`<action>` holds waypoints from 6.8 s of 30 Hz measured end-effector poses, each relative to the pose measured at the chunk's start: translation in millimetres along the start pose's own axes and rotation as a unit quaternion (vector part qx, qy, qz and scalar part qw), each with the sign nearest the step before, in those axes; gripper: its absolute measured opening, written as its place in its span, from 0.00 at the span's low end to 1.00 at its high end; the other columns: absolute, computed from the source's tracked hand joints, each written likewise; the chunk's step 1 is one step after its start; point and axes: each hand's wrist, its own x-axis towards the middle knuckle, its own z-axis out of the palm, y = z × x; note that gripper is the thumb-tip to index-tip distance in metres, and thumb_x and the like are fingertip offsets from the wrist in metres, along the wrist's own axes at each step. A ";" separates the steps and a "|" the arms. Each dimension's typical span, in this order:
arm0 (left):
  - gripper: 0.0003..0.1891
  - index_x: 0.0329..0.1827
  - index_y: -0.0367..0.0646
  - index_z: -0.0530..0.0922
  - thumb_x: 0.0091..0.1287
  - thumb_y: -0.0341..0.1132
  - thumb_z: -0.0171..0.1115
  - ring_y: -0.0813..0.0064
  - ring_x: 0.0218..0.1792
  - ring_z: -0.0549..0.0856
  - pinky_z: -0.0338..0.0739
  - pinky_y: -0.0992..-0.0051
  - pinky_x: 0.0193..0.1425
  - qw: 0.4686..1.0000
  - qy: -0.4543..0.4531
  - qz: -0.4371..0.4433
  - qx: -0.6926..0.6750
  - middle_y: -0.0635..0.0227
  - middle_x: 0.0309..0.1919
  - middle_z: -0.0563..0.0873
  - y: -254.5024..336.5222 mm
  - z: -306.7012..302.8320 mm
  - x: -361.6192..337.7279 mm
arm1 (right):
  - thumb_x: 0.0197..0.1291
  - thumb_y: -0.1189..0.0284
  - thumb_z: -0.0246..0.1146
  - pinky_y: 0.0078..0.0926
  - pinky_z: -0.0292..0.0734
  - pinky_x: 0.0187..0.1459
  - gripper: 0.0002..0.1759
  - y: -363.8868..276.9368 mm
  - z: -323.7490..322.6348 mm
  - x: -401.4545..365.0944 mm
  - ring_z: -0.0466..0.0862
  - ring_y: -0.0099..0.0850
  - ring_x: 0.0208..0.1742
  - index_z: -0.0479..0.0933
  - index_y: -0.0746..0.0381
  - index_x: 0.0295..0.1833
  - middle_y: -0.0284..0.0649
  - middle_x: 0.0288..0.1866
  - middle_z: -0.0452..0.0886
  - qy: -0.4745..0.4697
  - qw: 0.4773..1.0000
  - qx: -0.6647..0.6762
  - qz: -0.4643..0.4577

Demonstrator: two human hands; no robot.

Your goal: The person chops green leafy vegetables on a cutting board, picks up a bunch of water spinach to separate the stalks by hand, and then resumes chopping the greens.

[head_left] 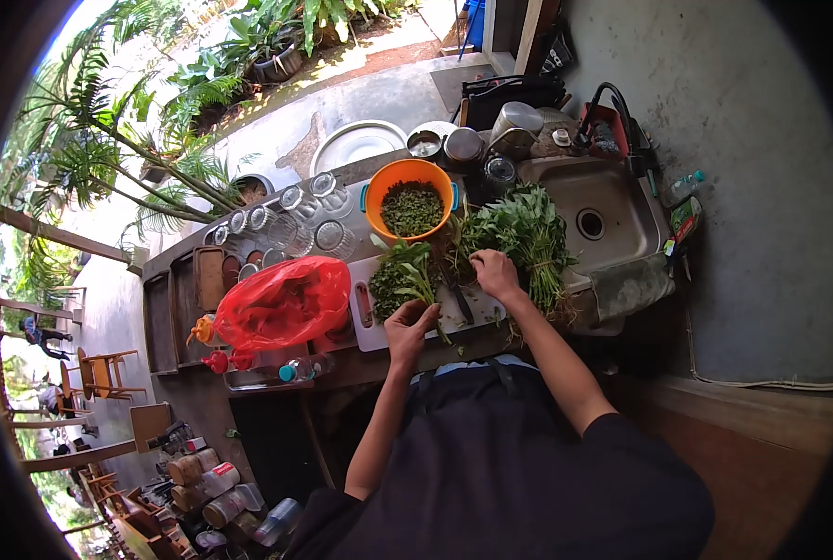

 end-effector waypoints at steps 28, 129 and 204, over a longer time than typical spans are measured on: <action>0.09 0.39 0.37 0.81 0.67 0.32 0.73 0.85 0.35 0.84 0.79 0.80 0.41 0.999 0.033 0.041 0.009 0.72 0.34 0.87 -13.1 17.8 11.0 | 0.68 0.69 0.68 0.22 0.80 0.38 0.16 -49.6 -13.9 -94.4 0.84 0.20 0.36 0.80 0.70 0.54 0.35 0.38 0.86 -0.190 0.934 0.300 0.023; 0.17 0.65 0.39 0.79 0.77 0.35 0.61 0.77 0.42 0.88 0.84 0.75 0.45 0.980 -0.107 -0.108 -0.125 0.68 0.42 0.88 -25.6 -23.6 -2.6 | 0.63 0.71 0.68 0.36 0.81 0.43 0.12 6.4 3.5 8.1 0.89 0.40 0.39 0.83 0.69 0.47 0.49 0.37 0.88 0.032 0.996 0.063 0.045; 0.08 0.49 0.42 0.84 0.69 0.30 0.70 0.80 0.42 0.87 0.84 0.77 0.46 0.985 0.132 -0.009 -0.106 0.71 0.42 0.88 -21.5 -21.5 1.6 | 0.66 0.59 0.68 0.44 0.78 0.49 0.19 8.8 -4.6 -6.2 0.78 0.45 0.52 0.86 0.65 0.34 0.46 0.41 0.79 0.120 0.986 -0.112 -0.036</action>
